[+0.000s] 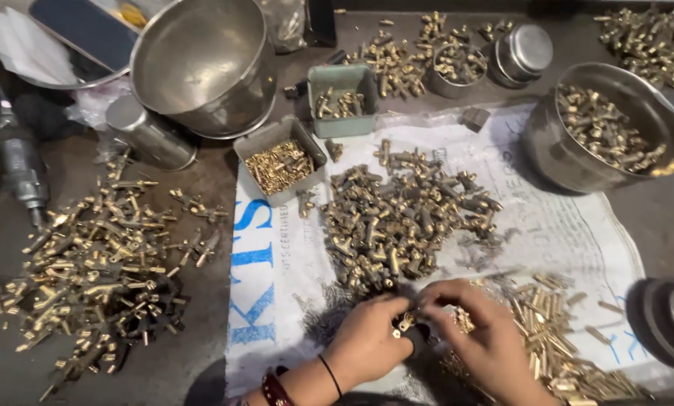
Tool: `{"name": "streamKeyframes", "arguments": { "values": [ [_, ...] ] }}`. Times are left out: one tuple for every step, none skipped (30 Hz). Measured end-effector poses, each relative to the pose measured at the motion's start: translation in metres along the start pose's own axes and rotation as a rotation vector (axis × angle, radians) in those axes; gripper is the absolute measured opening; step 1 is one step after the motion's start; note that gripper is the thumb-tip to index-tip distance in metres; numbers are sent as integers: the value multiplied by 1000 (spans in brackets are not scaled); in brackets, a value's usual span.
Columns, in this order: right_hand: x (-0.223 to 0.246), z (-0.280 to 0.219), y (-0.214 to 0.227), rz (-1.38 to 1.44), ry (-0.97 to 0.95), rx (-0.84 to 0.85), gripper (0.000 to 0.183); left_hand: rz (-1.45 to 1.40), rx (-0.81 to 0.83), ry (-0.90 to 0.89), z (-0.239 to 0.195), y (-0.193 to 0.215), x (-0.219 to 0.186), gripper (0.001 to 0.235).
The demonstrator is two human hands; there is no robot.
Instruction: Assembling small brass valve components by hand at a workbench.
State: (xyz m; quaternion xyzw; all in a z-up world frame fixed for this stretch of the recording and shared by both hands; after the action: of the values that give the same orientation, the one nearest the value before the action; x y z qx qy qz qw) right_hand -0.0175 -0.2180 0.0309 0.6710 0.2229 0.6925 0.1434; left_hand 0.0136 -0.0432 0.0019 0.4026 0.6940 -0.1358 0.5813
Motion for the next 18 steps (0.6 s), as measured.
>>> {"name": "streamKeyframes", "arguments": {
  "values": [
    [1,-6,-1,-3,-8,-4,22,-4,9,-2,-1,-4,3,36],
    [6,-10,-3,-58,95,-4,20,27,-8,-70,1,-5,3,40],
    [11,-14,-4,-113,199,-4,18,57,-24,-138,2,-5,3,43],
    [12,-17,-3,-116,194,-11,18,58,-15,-143,0,-9,6,43],
    [15,-21,-3,-157,247,2,17,61,-26,-178,-2,-11,7,40],
    [17,-24,-3,-198,301,15,16,66,-37,-214,-4,-13,9,37],
    [5,-25,4,-201,297,7,16,67,-29,-220,-3,-14,6,37],
    [-9,-24,12,-223,215,-12,15,0,-20,-147,-2,-15,6,37],
    [-23,-23,20,-245,133,-30,16,-66,-11,-73,-2,-15,6,36],
    [-45,-18,41,-246,139,-31,16,-64,-16,-76,-1,-12,1,36],
    [-69,-13,66,-504,-31,-172,19,-134,2,35,0,-10,0,34],
    [-92,-12,89,-752,-209,-311,22,-205,21,153,-3,-9,0,33],
    [-102,-14,100,-747,-207,-309,22,-202,18,157,-5,-11,4,33],
    [-112,-14,113,-857,-236,-262,23,-215,5,145,-3,-13,7,33],
    [-123,-14,126,-966,-266,-214,25,-228,-8,132,-1,-15,10,33],
    [-126,-11,127,-963,-262,-210,25,-228,-13,135,0,-14,10,33],
    [-129,-8,127,-978,-263,-166,25,-235,-12,98,2,-14,9,32],
    [-132,-8,128,-994,-270,-121,26,-244,-5,62,4,-16,8,32]
  ]
}}
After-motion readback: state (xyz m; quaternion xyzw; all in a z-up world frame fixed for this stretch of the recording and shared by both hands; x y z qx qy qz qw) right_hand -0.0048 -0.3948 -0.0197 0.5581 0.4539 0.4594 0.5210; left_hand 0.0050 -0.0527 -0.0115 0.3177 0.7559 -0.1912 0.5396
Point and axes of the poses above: each hand's wrist, its own z-axis towards the middle knuckle, its own y-axis out of the back of the hand, x = y × z, the point moved 3 cm from there along z, towards the middle knuckle, and after that the axes turned 11 degrees about x, right-handed, at the moved point
